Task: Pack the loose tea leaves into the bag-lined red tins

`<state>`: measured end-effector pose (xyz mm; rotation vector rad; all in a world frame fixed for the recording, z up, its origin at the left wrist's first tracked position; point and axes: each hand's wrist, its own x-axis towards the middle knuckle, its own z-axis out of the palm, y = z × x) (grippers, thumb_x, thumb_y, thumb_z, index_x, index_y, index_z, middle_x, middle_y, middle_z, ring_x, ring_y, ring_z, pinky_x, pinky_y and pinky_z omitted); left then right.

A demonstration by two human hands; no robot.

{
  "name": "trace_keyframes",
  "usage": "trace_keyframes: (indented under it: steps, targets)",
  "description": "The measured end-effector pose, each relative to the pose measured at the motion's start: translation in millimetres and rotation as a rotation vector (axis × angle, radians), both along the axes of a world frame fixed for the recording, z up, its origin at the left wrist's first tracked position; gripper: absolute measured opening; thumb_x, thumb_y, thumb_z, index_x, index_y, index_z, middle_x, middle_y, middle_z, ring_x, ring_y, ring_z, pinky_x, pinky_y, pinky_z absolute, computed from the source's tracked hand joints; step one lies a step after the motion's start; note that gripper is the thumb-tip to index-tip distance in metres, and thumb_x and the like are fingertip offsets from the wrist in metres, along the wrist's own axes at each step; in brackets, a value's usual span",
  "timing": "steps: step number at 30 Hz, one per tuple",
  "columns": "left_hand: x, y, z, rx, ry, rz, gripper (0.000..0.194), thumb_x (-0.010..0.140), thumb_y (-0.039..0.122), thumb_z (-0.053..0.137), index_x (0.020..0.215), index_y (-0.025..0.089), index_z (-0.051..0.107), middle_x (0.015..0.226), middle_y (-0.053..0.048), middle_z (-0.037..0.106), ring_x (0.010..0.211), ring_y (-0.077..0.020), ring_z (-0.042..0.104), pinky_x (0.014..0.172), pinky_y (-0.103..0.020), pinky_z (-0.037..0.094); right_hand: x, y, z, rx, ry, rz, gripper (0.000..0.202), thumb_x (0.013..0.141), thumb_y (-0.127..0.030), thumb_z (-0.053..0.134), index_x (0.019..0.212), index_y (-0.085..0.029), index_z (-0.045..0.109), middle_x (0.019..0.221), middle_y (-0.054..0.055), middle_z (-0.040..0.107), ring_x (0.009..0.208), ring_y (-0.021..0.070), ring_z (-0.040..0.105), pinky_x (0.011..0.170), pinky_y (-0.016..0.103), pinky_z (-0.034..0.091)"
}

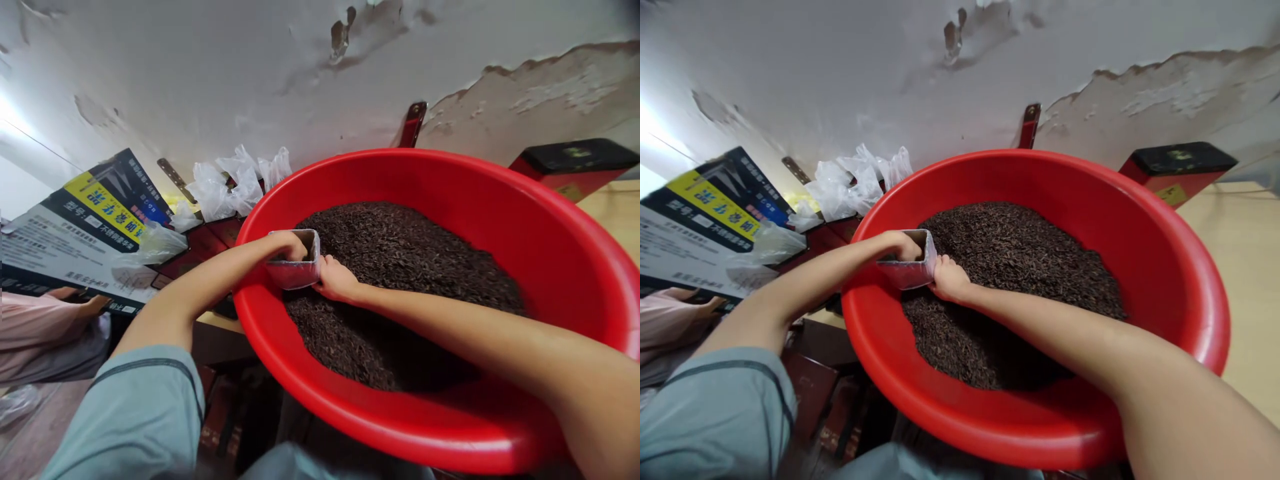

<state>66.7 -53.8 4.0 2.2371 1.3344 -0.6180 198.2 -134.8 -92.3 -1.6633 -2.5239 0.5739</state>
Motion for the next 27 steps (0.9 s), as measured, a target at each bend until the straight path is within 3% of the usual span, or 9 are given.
trace_keyframes:
  steps: [3, 6, 10, 13, 16, 18, 20, 23, 27]
  targets:
    - [-17.5, 1.1, 42.5, -0.021, 0.16, -0.068, 0.022, 0.065, 0.013, 0.077, 0.086, 0.018, 0.08, 0.075, -0.004, 0.076, 0.072, -0.0226, 0.068, 0.082, -0.035, 0.055, 2.3, 3.8, 1.3, -0.046, 0.036, 0.025, 0.056, 0.091, -0.031, 0.065, 0.139, -0.009, 0.048, 0.137, 0.022, 0.056, 0.124, 0.0316, 0.061, 0.103, 0.036, 0.051]
    - [-32.9, 7.6, 61.7, 0.35, 0.115, -0.109, 0.044, 0.073, 0.027, 0.081, 0.115, 0.017, 0.076, 0.11, -0.009, 0.078, 0.098, -0.0236, 0.069, 0.09, -0.03, 0.051, 2.6, 3.7, 1.9, -0.043, 0.053, 0.028, 0.056, 0.091, -0.028, 0.065, 0.141, -0.008, 0.049, 0.137, 0.022, 0.056, 0.124, 0.0304, 0.062, 0.105, 0.035, 0.05]
    - [-36.2, 12.6, 41.3, 0.303, 0.205, -0.073, 0.039, 0.089, 0.033, 0.068, 0.123, 0.016, 0.075, 0.121, -0.014, 0.076, 0.107, -0.0259, 0.071, 0.092, -0.031, 0.051, 6.3, 2.9, 5.7, -0.037, 0.043, 0.049, 0.055, 0.09, -0.027, 0.068, 0.138, -0.005, 0.055, 0.135, 0.024, 0.059, 0.117, 0.0282, 0.065, 0.104, 0.033, 0.051]
    - [-31.8, 0.4, 28.0, 0.322, 0.239, 0.0, 0.032, 0.092, 0.035, 0.062, 0.115, 0.019, 0.079, 0.115, -0.015, 0.079, 0.105, -0.0258, 0.074, 0.089, -0.029, 0.053, 18.5, 12.1, 19.4, -0.032, 0.064, 0.119, 0.044, 0.081, -0.022, 0.076, 0.123, -0.013, 0.068, 0.126, 0.016, 0.067, 0.11, 0.0255, 0.068, 0.099, 0.029, 0.052]
    - [-28.0, -24.9, 29.5, 0.339, 0.232, 0.105, 0.032, 0.09, 0.031, 0.061, 0.11, 0.013, 0.079, 0.109, -0.019, 0.079, 0.101, -0.0286, 0.075, 0.085, -0.03, 0.056, 37.5, 30.4, 44.2, -0.024, 0.066, 0.196, 0.023, 0.078, -0.017, 0.075, 0.101, -0.017, 0.076, 0.106, 0.011, 0.075, 0.101, 0.0277, 0.071, 0.093, 0.031, 0.054]
    - [-24.8, -41.6, 33.6, 0.368, 0.224, 0.192, 0.035, 0.088, 0.026, 0.057, 0.111, 0.009, 0.079, 0.109, -0.024, 0.078, 0.101, -0.032, 0.076, 0.083, -0.033, 0.057, 51.4, 43.4, 60.4, 0.033, 0.044, 0.152, 0.019, 0.082, -0.015, 0.07, 0.1, -0.016, 0.078, 0.101, 0.012, 0.075, 0.101, 0.0295, 0.071, 0.095, 0.035, 0.053]
    - [-20.4, -52.0, 36.8, 0.408, 0.206, 0.25, 0.037, 0.086, 0.022, 0.056, 0.113, 0.008, 0.078, 0.112, -0.025, 0.077, 0.104, -0.0334, 0.075, 0.083, -0.034, 0.058, 65.2, 53.6, 69.7, 0.179, 0.034, 0.025, 0.031, 0.089, -0.021, 0.066, 0.118, -0.015, 0.075, 0.119, 0.017, 0.071, 0.115, 0.033, 0.067, 0.104, 0.041, 0.051]
    - [-12.4, -51.4, 40.0, 0.369, 0.149, 0.318, 0.037, 0.085, 0.02, 0.055, 0.112, 0.008, 0.078, 0.105, -0.023, 0.079, 0.096, -0.0306, 0.078, 0.079, -0.031, 0.06, 86.1, 63.7, 65.5, 0.306, -0.05, -0.222, 0.062, 0.095, -0.047, 0.063, 0.148, -0.015, 0.056, 0.147, 0.025, 0.052, 0.135, 0.0439, 0.05, 0.109, 0.062, 0.043]
    - [-6.8, -33.6, 42.8, 0.261, 0.078, 0.485, 0.042, 0.088, 0.018, 0.051, 0.118, -0.001, 0.074, 0.1, -0.025, 0.079, 0.077, -0.0278, 0.078, 0.067, -0.029, 0.06, 111.0, 74.0, 39.9, 0.166, -0.087, -0.408, 0.092, 0.091, -0.077, 0.049, 0.162, -0.019, 0.034, 0.158, 0.03, 0.036, 0.139, 0.0532, 0.043, 0.102, 0.076, 0.04]
